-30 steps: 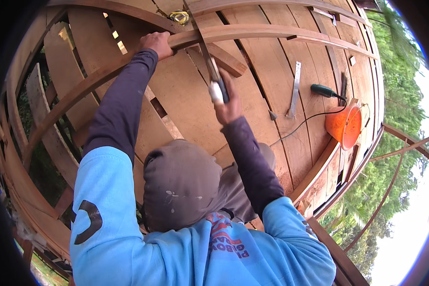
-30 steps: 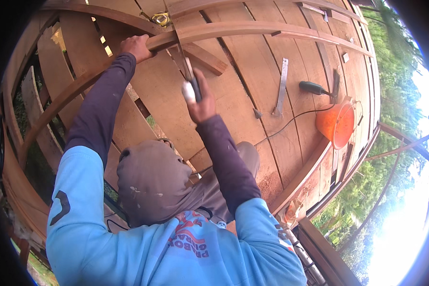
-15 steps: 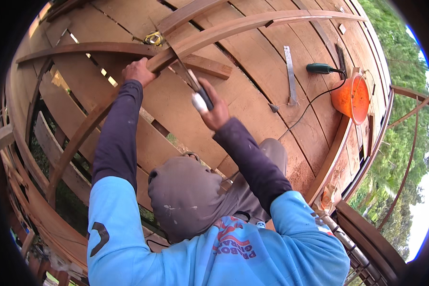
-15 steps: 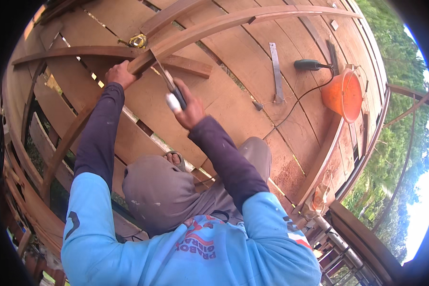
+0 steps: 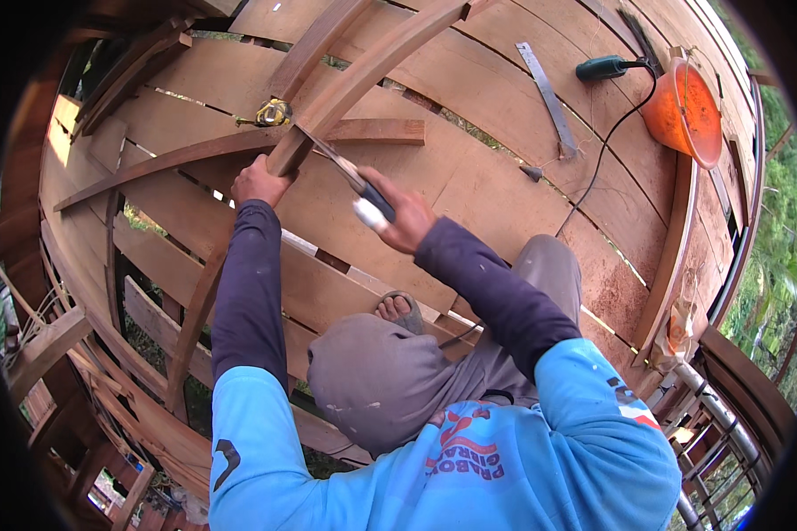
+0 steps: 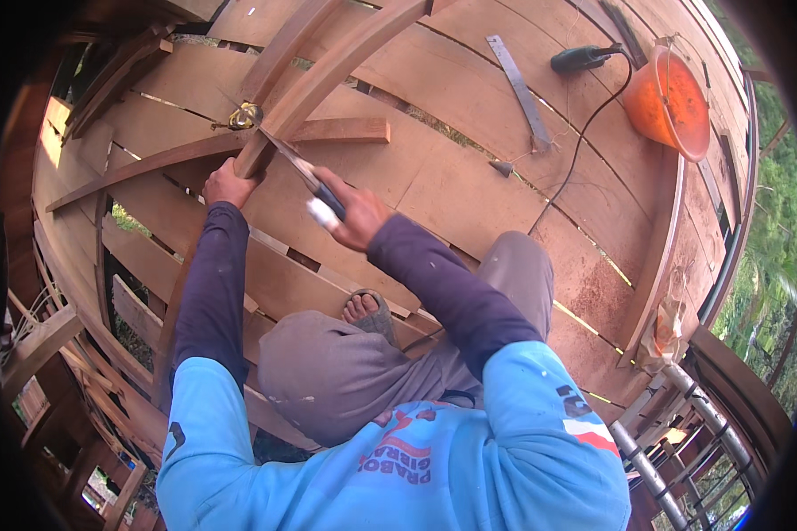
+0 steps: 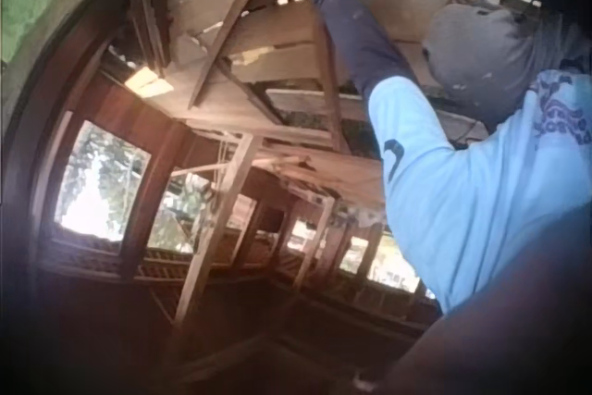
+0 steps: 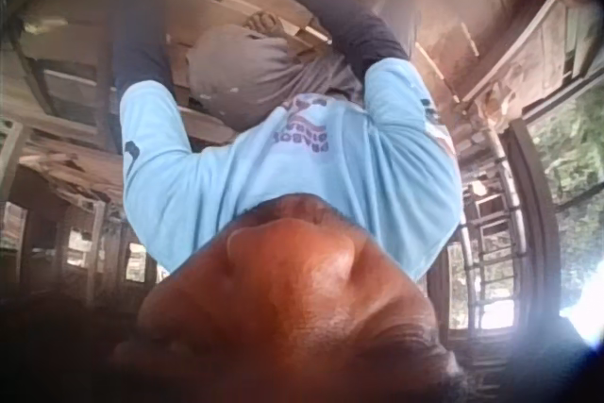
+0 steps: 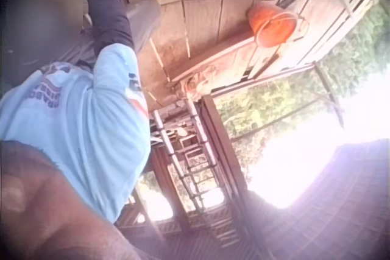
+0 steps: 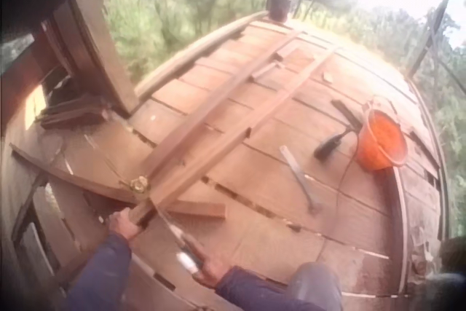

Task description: The person measures and marks a curved wooden plank on a roof structure using a tape measure, pencil, and ruler. They then cut the plank with a hand saw and drill a hole into it using a power drill.

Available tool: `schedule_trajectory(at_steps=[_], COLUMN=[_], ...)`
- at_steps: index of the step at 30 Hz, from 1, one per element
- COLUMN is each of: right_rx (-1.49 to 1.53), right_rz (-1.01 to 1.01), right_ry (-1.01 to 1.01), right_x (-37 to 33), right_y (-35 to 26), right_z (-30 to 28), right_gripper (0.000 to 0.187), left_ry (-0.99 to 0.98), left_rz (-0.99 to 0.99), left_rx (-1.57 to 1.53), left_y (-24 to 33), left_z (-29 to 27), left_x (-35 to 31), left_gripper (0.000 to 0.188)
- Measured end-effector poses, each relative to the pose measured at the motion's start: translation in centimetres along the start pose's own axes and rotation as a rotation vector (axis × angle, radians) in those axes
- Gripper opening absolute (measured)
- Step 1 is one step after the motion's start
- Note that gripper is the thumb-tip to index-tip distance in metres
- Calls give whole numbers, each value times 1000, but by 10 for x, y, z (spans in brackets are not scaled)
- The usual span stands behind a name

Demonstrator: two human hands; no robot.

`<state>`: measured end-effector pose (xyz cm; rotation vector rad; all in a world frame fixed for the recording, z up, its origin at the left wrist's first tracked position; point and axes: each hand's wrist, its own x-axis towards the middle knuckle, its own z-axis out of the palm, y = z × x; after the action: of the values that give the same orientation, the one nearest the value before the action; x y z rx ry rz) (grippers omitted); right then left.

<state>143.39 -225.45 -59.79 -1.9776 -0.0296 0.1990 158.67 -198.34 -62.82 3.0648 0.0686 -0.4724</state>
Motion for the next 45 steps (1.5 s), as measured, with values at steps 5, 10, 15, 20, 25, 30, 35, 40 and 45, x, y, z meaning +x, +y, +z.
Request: schedule_trajectory(at_steps=[5,10,15,20,25,30,35,40,45], right_rx=[-65,-4,-4,-71,21,-22,-140,19,-2], right_rz=[-47,-69,-33,-116,-39,33,-74,-50,-20], right_ry=[-38,-13,-88,-85,-49,-129,-128,-17,-77], right_x=[-156,10,-6,-135,26,-6,-142,25,-8], right_y=[11,20,10,22,12,7,29,13,19], right_z=[-66,-9,-8,-60,-2,-16,-61,6,-2], right_gripper=[67,68,69,73,70,69,73,69,70], left_ry=[25,60,17,-13,48,36,-3,63,43], left_rz=[-23,-19,-18,-45,-25,-8,-32,-27,7], left_rx=[18,-3,0,0,-6,0,8,6,-18], left_y=[-5,20,5,2,20,4,2,16,1], left_z=[-3,-1,-5,-7,-4,-4,-4,-1,-6], left_x=[-3,2,6,0,-1,7,2,2,11], left_gripper=[63,64,62,61,62,62,59,62,59])
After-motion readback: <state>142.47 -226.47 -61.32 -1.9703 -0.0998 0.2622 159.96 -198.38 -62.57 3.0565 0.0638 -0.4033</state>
